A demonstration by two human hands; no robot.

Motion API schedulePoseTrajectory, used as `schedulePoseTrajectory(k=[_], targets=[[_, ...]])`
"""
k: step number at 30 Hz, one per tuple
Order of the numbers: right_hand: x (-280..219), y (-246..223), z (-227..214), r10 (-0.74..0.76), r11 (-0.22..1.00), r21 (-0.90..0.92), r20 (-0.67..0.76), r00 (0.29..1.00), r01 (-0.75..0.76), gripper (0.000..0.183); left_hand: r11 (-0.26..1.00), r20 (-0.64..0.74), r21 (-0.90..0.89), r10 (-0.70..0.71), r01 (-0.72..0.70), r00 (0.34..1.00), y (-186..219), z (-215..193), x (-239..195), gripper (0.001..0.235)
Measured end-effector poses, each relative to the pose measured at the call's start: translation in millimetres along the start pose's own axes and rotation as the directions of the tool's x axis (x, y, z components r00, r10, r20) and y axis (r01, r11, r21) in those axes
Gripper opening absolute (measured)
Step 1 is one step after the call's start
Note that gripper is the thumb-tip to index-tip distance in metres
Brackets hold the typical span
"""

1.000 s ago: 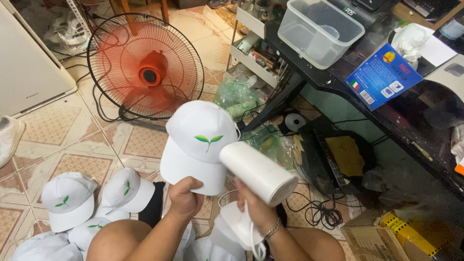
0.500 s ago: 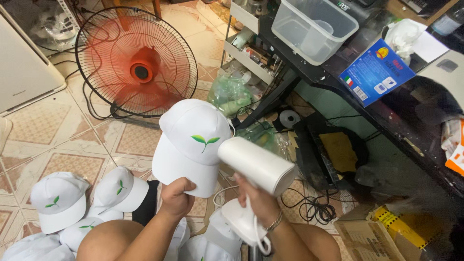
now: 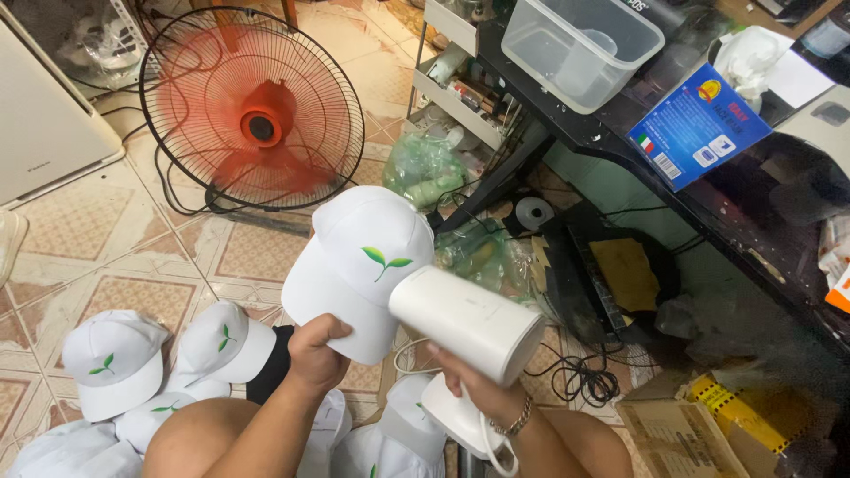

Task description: The person sits on the floor and repeatedly finishes white baseball caps by stuffing them with a cloth, applying heat with a hair dryer, spraying with an aerosol can, and inserting a cardboard piece inside. The same sequence is performed on multiple caps.

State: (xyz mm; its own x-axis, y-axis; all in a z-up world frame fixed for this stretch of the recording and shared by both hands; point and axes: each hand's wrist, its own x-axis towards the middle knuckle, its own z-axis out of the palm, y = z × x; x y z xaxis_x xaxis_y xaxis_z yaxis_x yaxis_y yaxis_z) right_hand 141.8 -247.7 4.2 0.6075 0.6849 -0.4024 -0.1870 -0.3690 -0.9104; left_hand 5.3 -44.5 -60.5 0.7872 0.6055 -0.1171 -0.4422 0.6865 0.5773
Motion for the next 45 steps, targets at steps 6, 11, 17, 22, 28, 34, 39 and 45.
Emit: schedulePoseTrajectory(k=[6,11,17,22,28,34,39,45], targets=[[3.9,3.3,-17.0,0.041,0.999,0.020,-0.113,0.993,-0.039,0.021,0.996,-0.018,0.010,-0.084,0.084,0.996,8.1,-1.5,0.9,0.053],[2.6,14.0,-24.8,0.058,0.998,0.032,0.034,0.998,-0.059,0.028,0.988,-0.028,0.067,-0.139,0.140,0.990,12.1,-2.1,3.6,0.059],[-0.9,16.6,-32.5,0.095,0.991,0.094,-0.040,0.995,-0.091,0.028,0.987,-0.016,0.084,-0.139,0.140,0.990,30.6,-4.8,5.0,0.060],[-5.6,11.9,-38.3,0.080,0.985,0.154,0.026,0.996,-0.083,0.020,0.978,-0.029,0.101,-0.182,0.184,0.983,42.1,-1.3,5.8,0.064],[-3.4,25.4,-39.1,0.063,0.989,0.132,0.074,0.995,-0.072,0.025,0.962,0.013,0.113,-0.251,0.248,0.968,44.5,-8.9,8.3,0.062],[-10.6,17.6,-44.4,-0.071,0.971,0.235,0.072,0.995,0.052,0.016,0.951,0.011,0.143,-0.279,0.275,0.960,43.2,-11.6,9.0,0.060],[-11.0,7.6,-47.8,0.137,0.988,0.079,-0.022,0.990,-0.135,0.015,0.955,0.066,0.153,-0.268,0.256,0.961,47.3,-16.9,6.1,0.060],[-13.9,4.8,-53.0,0.021,0.985,0.169,0.062,0.998,-0.031,0.017,0.954,0.053,0.176,-0.255,0.242,0.966,41.7,-27.5,7.7,0.060]])
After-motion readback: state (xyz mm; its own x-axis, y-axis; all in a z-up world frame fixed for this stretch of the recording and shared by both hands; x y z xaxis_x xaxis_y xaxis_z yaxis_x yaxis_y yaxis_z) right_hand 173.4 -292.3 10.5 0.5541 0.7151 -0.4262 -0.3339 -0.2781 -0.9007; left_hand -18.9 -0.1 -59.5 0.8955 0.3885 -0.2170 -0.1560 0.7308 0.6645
